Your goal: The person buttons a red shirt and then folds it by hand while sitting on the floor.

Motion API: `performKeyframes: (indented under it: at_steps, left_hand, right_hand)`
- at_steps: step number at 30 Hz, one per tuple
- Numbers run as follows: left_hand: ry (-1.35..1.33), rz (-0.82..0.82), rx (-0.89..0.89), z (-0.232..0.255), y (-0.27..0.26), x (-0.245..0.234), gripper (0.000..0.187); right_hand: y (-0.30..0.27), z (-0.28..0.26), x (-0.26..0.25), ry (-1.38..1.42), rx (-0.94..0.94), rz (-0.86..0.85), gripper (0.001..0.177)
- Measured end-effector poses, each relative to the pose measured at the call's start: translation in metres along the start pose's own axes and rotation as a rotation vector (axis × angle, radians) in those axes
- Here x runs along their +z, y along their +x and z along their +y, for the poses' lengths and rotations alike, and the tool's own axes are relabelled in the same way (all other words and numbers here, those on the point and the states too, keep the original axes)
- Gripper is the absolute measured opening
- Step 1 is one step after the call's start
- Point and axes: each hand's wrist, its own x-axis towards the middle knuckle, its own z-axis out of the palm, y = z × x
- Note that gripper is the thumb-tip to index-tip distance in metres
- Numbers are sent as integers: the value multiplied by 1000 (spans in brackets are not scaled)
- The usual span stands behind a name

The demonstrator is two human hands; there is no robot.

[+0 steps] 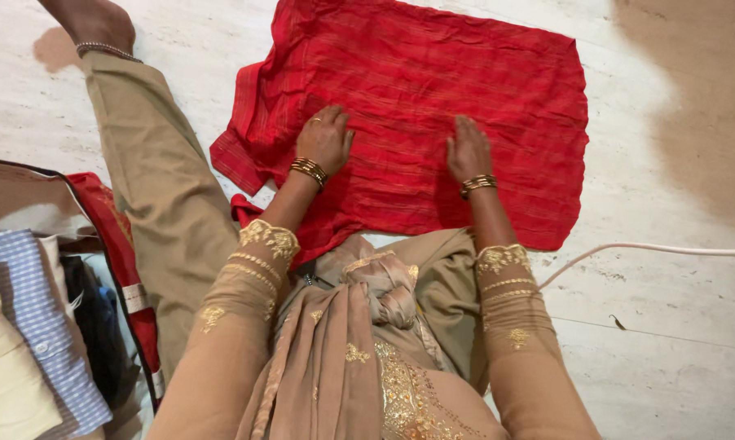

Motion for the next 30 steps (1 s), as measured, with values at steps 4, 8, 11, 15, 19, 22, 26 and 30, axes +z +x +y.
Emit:
performKeyframes:
  at_steps: [4, 8, 11, 15, 19, 22, 26, 30]
  left_hand:
    - [144, -204, -184, -10, -6, 63, 75]
    - [246, -266, -214, -17, -14, 56, 79]
    - [234, -217, -224, -23, -14, 44, 81]
    - [203, -169, -247, -29, -9, 32, 82]
    - [172, -151, -233, -31, -10, 26, 81]
    - [168, -133, -220, -33, -9, 23, 81]
    - [159, -152, -229, -32, -8, 21, 82]
    - [168, -158, -217, -32, -9, 21, 81]
  right_hand:
    - [18, -109, 32, 104, -80, -222, 69]
    - [-5, -173, 30, -200, -403, -416, 83]
    - [9, -162, 13, -294, -523, -443, 83]
    - [31, -128, 2, -301, -494, -427, 83]
    - [30, -51, -7, -301, -339, -384, 85]
    - [14, 21, -20, -271, -183, -374, 86]
    - [-47, 98, -41, -169, 67, -187, 87]
    - [-88, 132, -43, -123, 262, -59, 85]
